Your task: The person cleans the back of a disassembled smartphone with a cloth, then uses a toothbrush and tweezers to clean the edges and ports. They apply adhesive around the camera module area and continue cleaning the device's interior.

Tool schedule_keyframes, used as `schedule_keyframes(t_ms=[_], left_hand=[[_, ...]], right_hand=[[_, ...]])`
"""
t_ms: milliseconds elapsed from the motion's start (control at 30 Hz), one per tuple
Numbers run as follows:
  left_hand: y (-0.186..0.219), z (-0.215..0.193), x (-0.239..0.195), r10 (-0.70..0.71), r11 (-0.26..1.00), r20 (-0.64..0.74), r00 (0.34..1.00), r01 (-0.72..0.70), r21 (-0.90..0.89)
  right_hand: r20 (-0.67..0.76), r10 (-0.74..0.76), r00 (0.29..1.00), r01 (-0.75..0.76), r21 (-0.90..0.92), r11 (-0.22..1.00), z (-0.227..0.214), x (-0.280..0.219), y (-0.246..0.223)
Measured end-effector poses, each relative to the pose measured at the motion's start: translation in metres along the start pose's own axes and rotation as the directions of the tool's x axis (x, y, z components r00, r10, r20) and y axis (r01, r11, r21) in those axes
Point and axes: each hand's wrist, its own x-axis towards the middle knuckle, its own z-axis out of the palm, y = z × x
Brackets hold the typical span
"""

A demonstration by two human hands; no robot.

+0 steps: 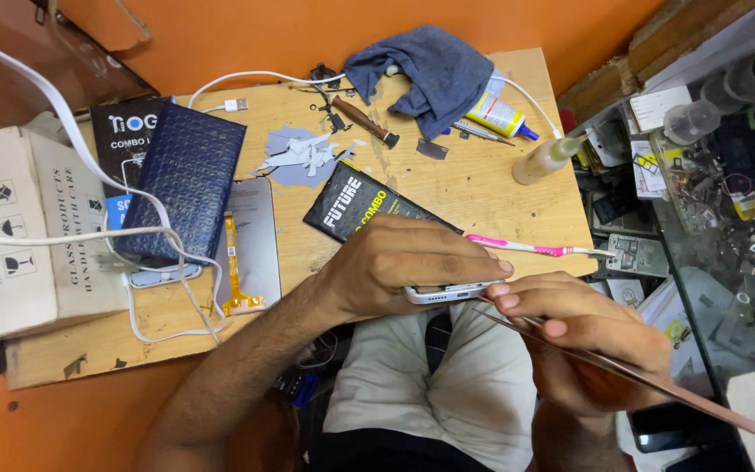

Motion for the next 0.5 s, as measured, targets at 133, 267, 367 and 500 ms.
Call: schedule_keyframes(t_ms=[133,267,367,500], left_hand=[[-0.001,-0.001,0.000,0.010,1.000,0.012,1.000,-0.010,0.011],[-0.001,0.000,0.000,0.016,1.000,0.018,1.000,-0.016,-0.006],[-0.001,0.001,0.001,0.019,1.000,0.022,1.000,-0.019,-0.010],[-0.001,0.001,0.001,0.022,0.999,0.012,1.000,-0.022,-0.025]], right_hand=[[0.022,0.000,1.000,0.001,-0.052,0.999,0.002,0.001,-0.006],[0.046,-0.011,0.999,0.021,-0.227,0.974,0.005,0.005,-0.016],[0.032,-0.035,0.999,0.042,-0.254,0.966,0.012,0.011,-0.022],[0.011,-0.058,0.998,0.058,-0.238,0.969,0.025,0.017,-0.031]])
